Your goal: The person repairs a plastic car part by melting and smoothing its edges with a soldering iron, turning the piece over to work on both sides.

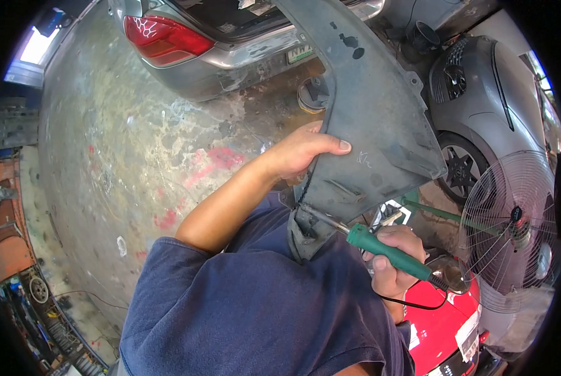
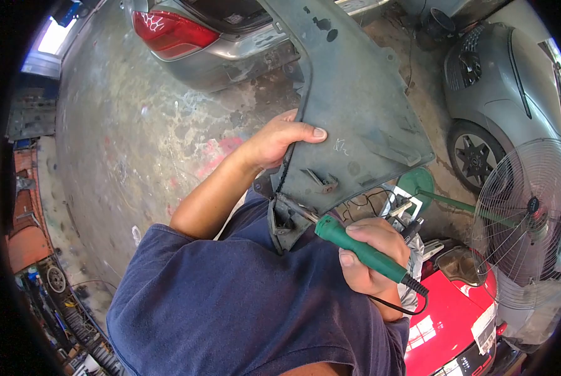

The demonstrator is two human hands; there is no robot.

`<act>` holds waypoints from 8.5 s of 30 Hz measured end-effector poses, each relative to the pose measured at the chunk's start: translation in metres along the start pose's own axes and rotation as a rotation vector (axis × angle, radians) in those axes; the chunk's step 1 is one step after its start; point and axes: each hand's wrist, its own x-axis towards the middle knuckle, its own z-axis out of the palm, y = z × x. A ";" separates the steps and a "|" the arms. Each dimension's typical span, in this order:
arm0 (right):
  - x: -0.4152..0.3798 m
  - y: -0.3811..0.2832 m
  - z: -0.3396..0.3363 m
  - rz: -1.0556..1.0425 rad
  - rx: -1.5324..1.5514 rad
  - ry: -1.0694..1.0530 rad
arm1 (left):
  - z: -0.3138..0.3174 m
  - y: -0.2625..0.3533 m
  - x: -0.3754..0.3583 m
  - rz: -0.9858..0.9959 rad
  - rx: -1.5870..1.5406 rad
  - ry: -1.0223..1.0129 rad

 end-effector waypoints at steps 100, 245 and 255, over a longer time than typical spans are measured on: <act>0.024 -0.028 -0.011 -0.370 -0.124 0.003 | 0.031 0.080 -0.030 0.981 -0.143 0.516; 0.072 -0.042 0.019 0.104 0.251 -0.112 | 0.004 -0.003 -0.016 -0.015 -0.197 -0.061; 0.070 -0.044 0.019 0.035 0.105 -0.153 | 0.011 0.002 -0.019 -0.016 -0.204 -0.086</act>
